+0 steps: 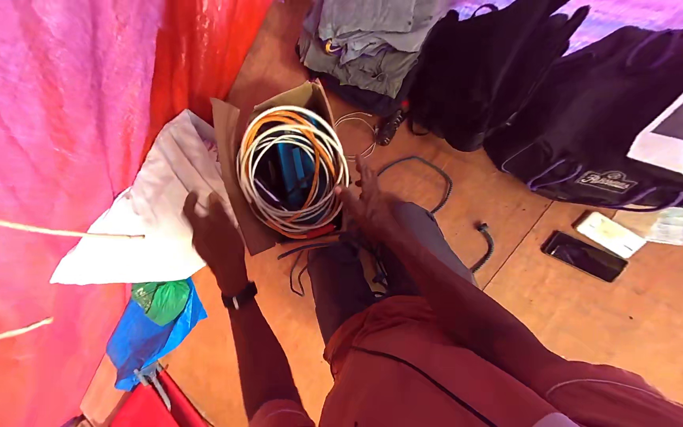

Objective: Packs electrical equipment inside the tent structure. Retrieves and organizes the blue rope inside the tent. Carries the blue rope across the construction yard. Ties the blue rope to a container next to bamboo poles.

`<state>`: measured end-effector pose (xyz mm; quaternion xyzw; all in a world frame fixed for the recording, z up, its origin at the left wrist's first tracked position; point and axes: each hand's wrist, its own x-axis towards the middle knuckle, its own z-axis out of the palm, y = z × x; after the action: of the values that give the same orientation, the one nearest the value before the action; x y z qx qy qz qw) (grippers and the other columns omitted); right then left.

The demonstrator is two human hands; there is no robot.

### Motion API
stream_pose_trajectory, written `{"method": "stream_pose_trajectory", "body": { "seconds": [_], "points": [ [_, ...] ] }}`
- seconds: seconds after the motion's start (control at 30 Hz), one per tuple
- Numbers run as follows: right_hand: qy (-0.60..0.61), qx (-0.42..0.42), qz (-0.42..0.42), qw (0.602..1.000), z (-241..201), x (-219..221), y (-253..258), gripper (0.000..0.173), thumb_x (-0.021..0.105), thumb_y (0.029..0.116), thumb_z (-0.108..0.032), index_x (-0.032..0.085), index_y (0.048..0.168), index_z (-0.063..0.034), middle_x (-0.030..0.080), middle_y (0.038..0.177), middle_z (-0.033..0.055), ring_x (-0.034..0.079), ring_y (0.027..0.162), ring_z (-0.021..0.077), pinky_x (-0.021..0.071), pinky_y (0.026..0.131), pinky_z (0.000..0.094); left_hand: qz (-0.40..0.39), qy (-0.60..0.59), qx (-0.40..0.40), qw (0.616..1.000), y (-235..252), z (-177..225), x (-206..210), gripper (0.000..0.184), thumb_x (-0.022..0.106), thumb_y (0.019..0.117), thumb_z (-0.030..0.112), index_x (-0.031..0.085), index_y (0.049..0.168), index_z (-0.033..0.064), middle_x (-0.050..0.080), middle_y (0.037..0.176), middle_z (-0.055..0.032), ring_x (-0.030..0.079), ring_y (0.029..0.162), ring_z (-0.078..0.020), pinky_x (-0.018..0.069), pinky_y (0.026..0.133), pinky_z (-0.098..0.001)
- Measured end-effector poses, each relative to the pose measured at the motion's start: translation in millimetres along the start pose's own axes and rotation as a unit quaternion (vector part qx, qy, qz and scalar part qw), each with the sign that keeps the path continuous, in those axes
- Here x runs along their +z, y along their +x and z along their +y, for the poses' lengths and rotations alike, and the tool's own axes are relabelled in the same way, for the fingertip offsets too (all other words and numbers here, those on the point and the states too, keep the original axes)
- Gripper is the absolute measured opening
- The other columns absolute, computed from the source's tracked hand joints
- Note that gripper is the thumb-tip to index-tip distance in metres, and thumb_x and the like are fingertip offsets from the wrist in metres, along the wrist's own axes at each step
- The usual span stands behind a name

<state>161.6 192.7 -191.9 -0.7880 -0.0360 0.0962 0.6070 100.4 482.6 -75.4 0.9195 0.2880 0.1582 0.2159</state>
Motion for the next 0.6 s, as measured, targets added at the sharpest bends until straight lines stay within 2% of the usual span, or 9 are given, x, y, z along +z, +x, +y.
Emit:
{"method": "stream_pose_trajectory", "body": {
  "seconds": [0.03,0.07,0.13,0.2,0.27,0.33,0.43,0.47,0.6],
  "points": [
    [0.041,0.023,-0.03,0.998,4,2,2,0.089,0.063,0.098,-0.056,0.016,0.167,-0.0226,0.033,0.165,0.0136,0.051,0.139,0.0293,0.0503,0.107,0.0542,0.024,-0.122,-0.045,0.991,-8,-24,10,0.058,0.037,0.1101,0.044,0.035,0.155,0.0079,0.061,0.13,-0.0253,0.068,0.102,-0.0324,0.0593,0.086,-0.0511],
    [0.091,0.04,-0.055,0.994,7,7,6,0.089,0.065,0.0976,-0.052,0.016,0.167,-0.0254,0.034,0.166,0.0091,0.052,0.139,0.0246,0.0508,0.108,0.0519,0.041,-0.237,-0.12,0.963,-20,-48,27,0.059,0.033,0.1113,0.043,0.03,0.156,0.0051,0.055,0.136,-0.0252,0.065,0.107,-0.0332,0.0583,0.088,-0.0511],
    [0.169,0.027,-0.074,0.982,20,26,14,0.09,0.068,0.0978,-0.042,0.013,0.167,-0.0258,0.032,0.167,0.0059,0.049,0.142,0.0192,0.049,0.112,0.0482,0.016,-0.382,-0.284,0.879,-59,-74,61,0.073,0.026,0.1066,0.063,0.026,0.159,0.0122,0.051,0.143,-0.0233,0.062,0.116,-0.0378,0.0556,0.089,-0.0589],
    [0.194,0.016,-0.065,0.979,29,41,21,0.088,0.066,0.099,-0.042,0.013,0.167,-0.0258,0.034,0.166,0.0058,0.049,0.142,0.0178,0.049,0.113,0.0464,-0.091,-0.486,-0.344,0.798,-98,-77,89,0.087,0.017,0.0986,0.078,0.015,0.162,0.0178,0.049,0.148,-0.0229,0.061,0.12,-0.0411,0.0553,0.092,-0.0623],
    [0.203,0.004,-0.064,0.977,31,48,30,0.085,0.063,0.101,-0.043,0.012,0.167,-0.0285,0.033,0.167,0.0029,0.048,0.143,0.0162,0.0489,0.114,0.0449,-0.182,-0.589,-0.348,0.706,-113,-65,113,0.107,0.016,0.0844,0.093,0.02,0.159,0.0167,0.056,0.14,-0.0265,0.064,0.117,-0.0448,0.0563,0.091,-0.0643],
    [0.202,0.009,-0.064,0.977,31,51,34,0.084,0.062,0.1013,-0.045,0.012,0.167,-0.03,0.033,0.167,0.001,0.048,0.143,0.0152,0.0495,0.114,0.0448,-0.216,-0.663,-0.365,0.617,-110,-48,130,0.12,0.028,0.0722,0.101,0.038,0.153,0.0134,0.059,0.138,-0.025,0.062,0.121,-0.0434,0.0536,0.094,-0.0657],
    [0.192,0.017,-0.077,0.978,31,49,42,0.082,0.06,0.1019,-0.045,0.012,0.167,-0.0309,0.033,0.167,0.0013,0.049,0.142,0.0153,0.0507,0.112,0.0446,-0.19,-0.696,-0.398,0.566,-97,-36,145,0.113,0.029,0.0756,0.099,0.045,0.15,0.0155,0.059,0.141,-0.0204,0.06,0.125,-0.0404,0.0514,0.096,-0.066],
    [0.19,0.013,-0.084,0.978,29,46,47,0.082,0.06,0.1022,-0.043,0.012,0.167,-0.0291,0.031,0.168,0.0025,0.048,0.142,0.0157,0.0503,0.112,0.0441,-0.182,-0.701,-0.401,0.561,-93,-34,149,0.11,0.029,0.0775,0.097,0.045,0.151,0.0165,0.058,0.142,-0.0195,0.059,0.126,-0.04,0.0511,0.097,-0.0661],
    [0.191,-0.02,-0.082,0.978,23,46,76,0.078,0.061,0.1016,-0.033,0.019,0.166,-0.0232,0.035,0.166,0.0033,0.049,0.141,0.0159,0.05,0.112,0.0439,-0.186,-0.711,-0.385,0.558,-73,-31,158,0.1,0.027,0.0839,0.092,0.043,0.152,0.0211,0.055,0.146,-0.0178,0.056,0.13,-0.0413,0.0477,0.099,-0.0705]
  ]
}}
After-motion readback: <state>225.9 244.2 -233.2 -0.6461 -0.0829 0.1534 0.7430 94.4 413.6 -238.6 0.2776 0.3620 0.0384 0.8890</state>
